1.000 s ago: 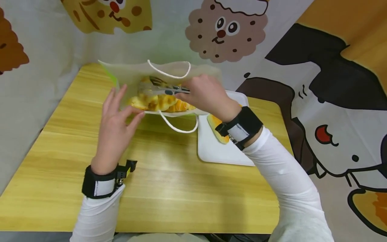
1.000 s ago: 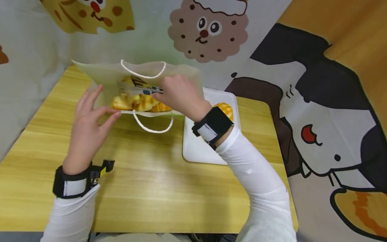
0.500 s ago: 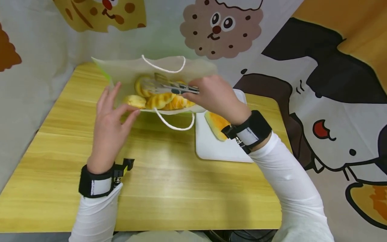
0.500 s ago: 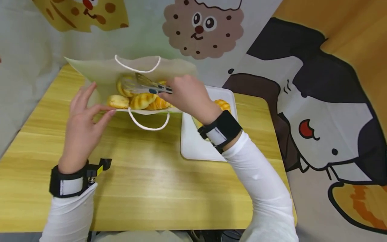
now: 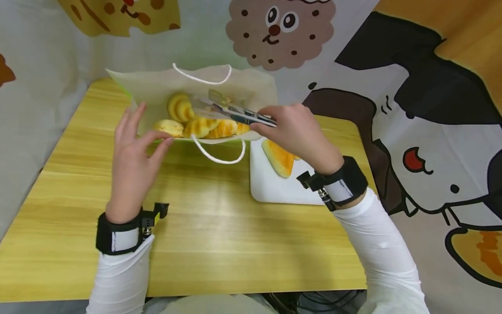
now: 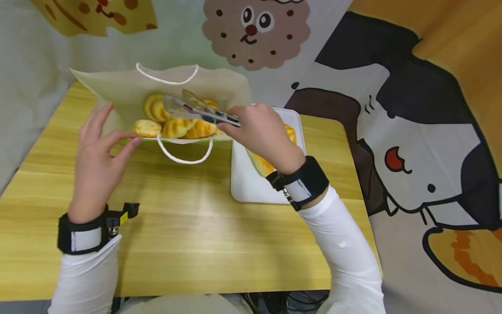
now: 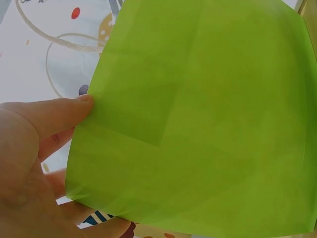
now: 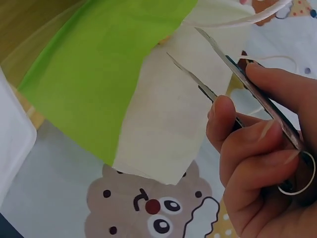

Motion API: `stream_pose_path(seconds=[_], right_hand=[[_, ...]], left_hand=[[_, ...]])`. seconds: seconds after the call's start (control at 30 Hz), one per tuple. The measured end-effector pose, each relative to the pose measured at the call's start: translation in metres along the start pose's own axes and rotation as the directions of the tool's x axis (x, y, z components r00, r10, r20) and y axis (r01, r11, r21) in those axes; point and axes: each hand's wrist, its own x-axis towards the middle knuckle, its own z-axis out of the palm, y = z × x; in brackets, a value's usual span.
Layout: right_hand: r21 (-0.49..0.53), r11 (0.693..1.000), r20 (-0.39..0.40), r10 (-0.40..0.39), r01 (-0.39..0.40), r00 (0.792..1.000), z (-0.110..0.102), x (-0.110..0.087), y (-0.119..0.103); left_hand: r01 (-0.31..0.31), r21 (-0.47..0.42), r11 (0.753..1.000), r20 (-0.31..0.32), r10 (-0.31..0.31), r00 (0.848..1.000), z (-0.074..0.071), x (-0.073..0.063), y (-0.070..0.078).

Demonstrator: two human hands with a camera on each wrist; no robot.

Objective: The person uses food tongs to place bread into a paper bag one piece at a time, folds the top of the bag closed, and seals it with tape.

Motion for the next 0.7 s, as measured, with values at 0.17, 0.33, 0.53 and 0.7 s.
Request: stream_pose_path(seconds=[0.17,0.33,0.53,0.7], right_hand=[[0.059,0.998,-0.011,0.022,-0.021,1.000,0.006,-0.015,0.005],[0.148,0.987,-0.059,0.067,-0.058,0.996,0.015,-0.032,0.019],[0.359,0.919,-0.112,0.218,-0.165,0.970,0.027,-0.059,0.037],[0.563,0.802,-0.120,0.321,-0.201,0.940,0.033,-0.076,0.043]], left_hand=[[0.004,-0.015,1.000,-0.017,-0.005,1.000,0.000,0.000,-0.002],[0.014,-0.023,1.000,-0.014,-0.014,1.000,0.001,0.000,-0.003],[0.032,-0.017,0.999,-0.017,-0.033,0.999,0.001,0.001,-0.003],[0.055,-0.019,0.998,-0.019,-0.055,0.998,0.006,0.001,-0.002]])
